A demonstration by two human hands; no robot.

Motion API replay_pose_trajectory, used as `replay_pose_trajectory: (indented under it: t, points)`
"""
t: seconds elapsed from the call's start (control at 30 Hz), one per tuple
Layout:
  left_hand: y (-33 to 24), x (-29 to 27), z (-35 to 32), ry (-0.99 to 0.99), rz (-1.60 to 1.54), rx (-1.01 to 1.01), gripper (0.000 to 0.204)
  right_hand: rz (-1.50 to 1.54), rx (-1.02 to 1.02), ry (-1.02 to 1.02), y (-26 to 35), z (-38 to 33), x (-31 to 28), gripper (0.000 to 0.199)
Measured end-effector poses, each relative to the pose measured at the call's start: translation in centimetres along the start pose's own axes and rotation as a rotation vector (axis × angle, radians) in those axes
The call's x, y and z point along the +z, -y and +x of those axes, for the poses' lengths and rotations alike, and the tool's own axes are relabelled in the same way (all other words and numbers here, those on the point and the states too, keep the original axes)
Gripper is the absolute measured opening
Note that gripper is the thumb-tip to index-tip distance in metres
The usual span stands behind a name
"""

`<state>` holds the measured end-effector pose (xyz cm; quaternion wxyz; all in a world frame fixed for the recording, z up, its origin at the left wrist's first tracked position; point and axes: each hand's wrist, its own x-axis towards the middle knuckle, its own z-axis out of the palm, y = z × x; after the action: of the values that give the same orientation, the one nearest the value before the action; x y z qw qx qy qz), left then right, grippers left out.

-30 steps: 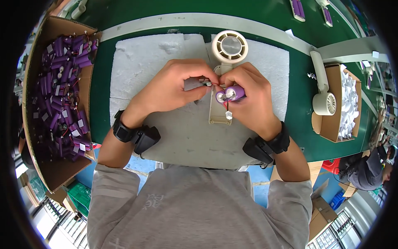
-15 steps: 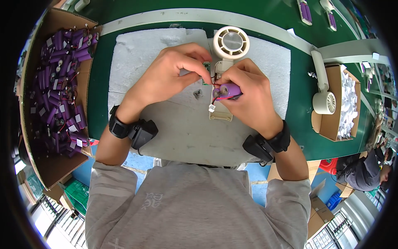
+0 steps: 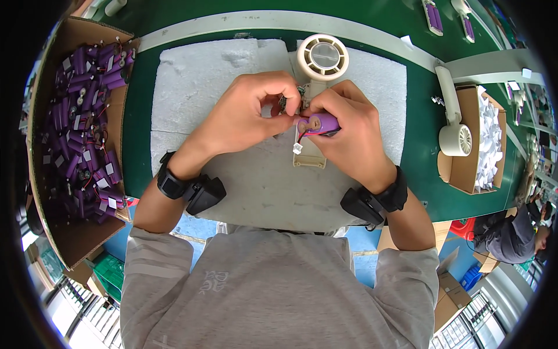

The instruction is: The person assembles a handheld fan by connecting a battery pack to a circuit board, fitting the board into the housing, and tucking the batteries into the handle before repeating the process.

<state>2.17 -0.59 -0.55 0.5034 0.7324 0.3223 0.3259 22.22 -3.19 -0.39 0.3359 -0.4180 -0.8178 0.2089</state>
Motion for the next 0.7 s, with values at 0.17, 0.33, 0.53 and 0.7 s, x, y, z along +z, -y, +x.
replay_pose_trajectory:
  t: [0.17,0.33,0.53,0.7]
  points:
    - [0.0,0.2,0.1,-0.045,-0.016,-0.040,0.011,0.328,0.160,-0.160,-0.3,-0.2,-0.1,0.027]
    - [-0.4,0.0,-0.1,-0.019,-0.053,-0.108,0.012,0.507,0.369,-0.173,0.3,0.1,-1.2,0.016]
    - [-0.1,0.0,0.1,-0.007,-0.065,-0.109,0.011,0.329,0.140,-0.060,-0.5,0.0,-1.2,0.025]
    - [-0.2,-0.5,0.0,0.047,-0.165,-0.045,0.008,0.183,0.031,0.065,0.4,-0.2,-1.3,0.025]
